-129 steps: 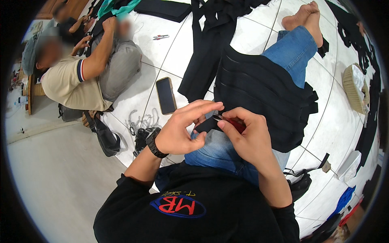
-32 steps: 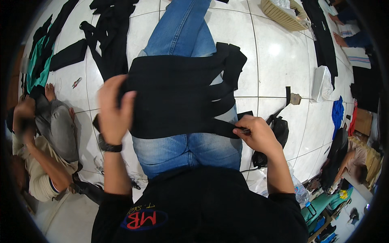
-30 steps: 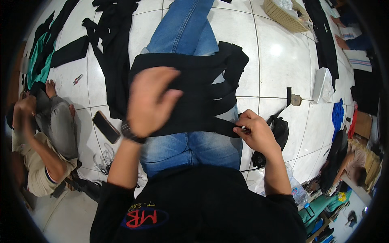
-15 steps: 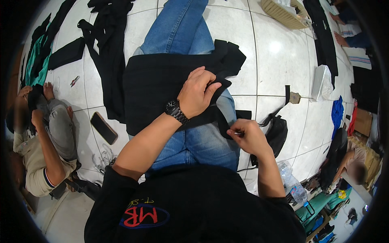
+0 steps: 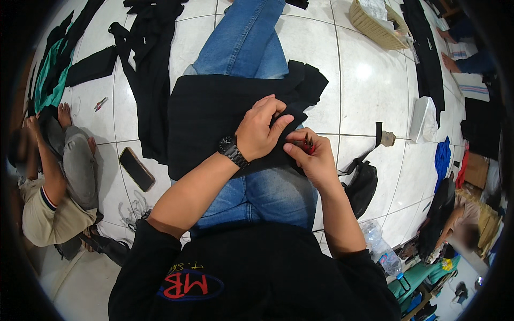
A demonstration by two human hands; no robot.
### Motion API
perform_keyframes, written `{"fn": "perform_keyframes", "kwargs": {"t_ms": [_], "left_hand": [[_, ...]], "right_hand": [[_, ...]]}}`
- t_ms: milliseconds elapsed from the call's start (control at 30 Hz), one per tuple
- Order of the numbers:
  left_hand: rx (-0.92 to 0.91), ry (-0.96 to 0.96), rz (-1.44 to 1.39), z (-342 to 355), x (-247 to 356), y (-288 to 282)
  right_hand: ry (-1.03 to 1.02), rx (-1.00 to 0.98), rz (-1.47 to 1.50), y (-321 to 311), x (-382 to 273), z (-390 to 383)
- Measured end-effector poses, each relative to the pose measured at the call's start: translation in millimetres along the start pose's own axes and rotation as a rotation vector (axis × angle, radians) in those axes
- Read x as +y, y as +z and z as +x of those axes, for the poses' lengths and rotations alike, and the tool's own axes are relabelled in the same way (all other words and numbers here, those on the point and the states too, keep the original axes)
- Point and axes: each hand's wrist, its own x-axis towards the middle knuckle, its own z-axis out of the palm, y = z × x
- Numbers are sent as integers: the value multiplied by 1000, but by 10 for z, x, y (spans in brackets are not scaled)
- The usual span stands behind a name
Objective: The person sits on the floor and uses scissors to cut strips from a black fabric garment. They repeatedly fold and trim the material, handling the fabric and scissors throughout the clip.
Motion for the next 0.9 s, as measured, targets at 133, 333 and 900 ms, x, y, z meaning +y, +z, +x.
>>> {"fn": "perform_keyframes", "kwargs": {"t_ms": [133, 333, 900], "left_hand": [[6, 9, -18, -5, 3, -3], [32, 4, -32, 2, 17, 15], [-30, 2, -4, -10, 41, -11]], "right_hand": [[97, -42, 13, 12, -3, 48], [170, 12, 156, 26, -21, -11], [160, 28, 244, 26, 42, -34]]}}
